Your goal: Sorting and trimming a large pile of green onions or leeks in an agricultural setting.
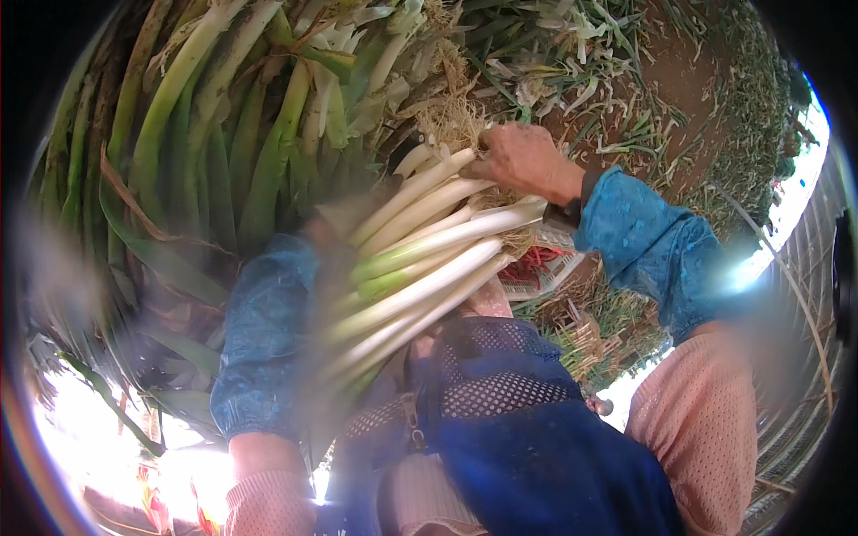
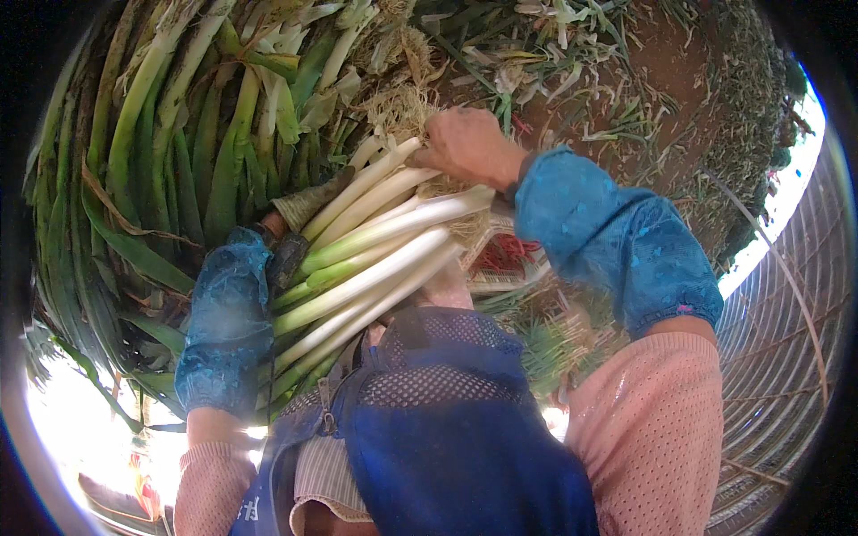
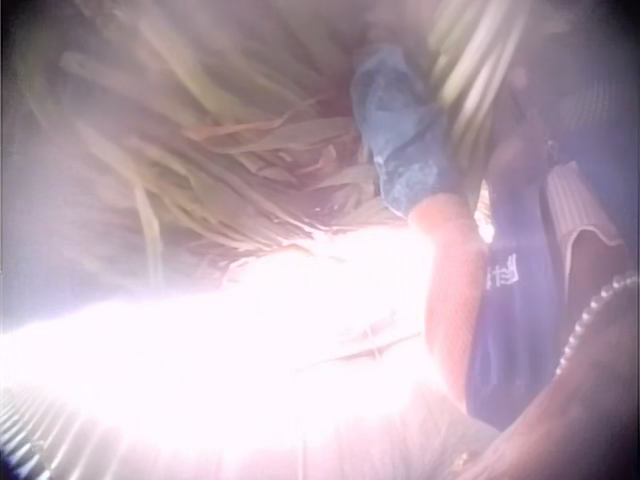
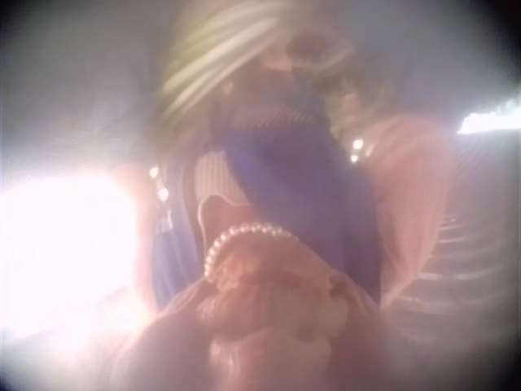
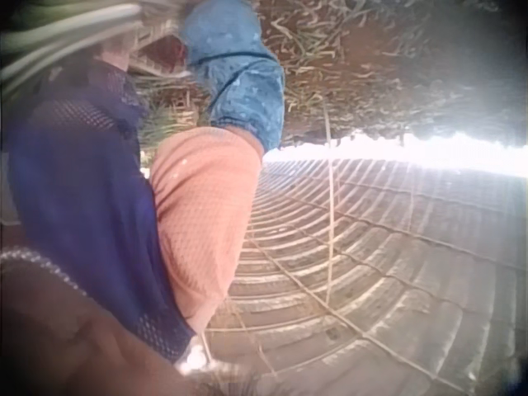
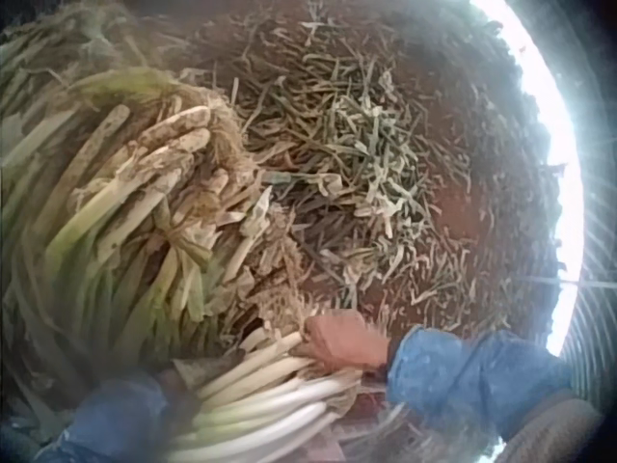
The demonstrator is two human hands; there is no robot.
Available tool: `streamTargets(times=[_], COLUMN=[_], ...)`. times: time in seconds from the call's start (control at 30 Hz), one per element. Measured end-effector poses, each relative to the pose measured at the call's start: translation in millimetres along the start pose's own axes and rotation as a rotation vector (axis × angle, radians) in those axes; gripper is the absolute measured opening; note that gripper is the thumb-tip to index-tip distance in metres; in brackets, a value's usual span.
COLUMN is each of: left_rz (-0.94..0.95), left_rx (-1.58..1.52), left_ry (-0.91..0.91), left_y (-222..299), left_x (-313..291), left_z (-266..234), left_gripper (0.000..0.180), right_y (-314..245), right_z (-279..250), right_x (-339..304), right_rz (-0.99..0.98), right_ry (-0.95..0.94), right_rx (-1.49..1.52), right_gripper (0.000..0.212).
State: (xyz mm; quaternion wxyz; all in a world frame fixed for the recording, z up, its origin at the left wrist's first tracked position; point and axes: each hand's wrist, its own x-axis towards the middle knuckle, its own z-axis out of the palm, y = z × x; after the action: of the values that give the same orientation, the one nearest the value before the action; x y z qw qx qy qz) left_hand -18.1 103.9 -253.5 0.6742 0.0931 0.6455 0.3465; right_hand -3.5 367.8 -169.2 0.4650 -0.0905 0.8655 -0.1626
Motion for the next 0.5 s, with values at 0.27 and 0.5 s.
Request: streamTargets(times=[0.27,0.5], left_rz=[0.014,0.011], left_rx=[0.021,0.043], left_ry=[0.004,-0.006], left_y=[2,2], left_x=[6,11], left_z=[-2,1], left_gripper=[0.058,0.057], right_y=[47,158], right_z=[17,-27], right_x=[31,-52], right_rz=[0.115,0.277], right_ry=[-0.031,0.223], right_rx=[-0.364,-0.542], right_gripper=[0.017,0.024])
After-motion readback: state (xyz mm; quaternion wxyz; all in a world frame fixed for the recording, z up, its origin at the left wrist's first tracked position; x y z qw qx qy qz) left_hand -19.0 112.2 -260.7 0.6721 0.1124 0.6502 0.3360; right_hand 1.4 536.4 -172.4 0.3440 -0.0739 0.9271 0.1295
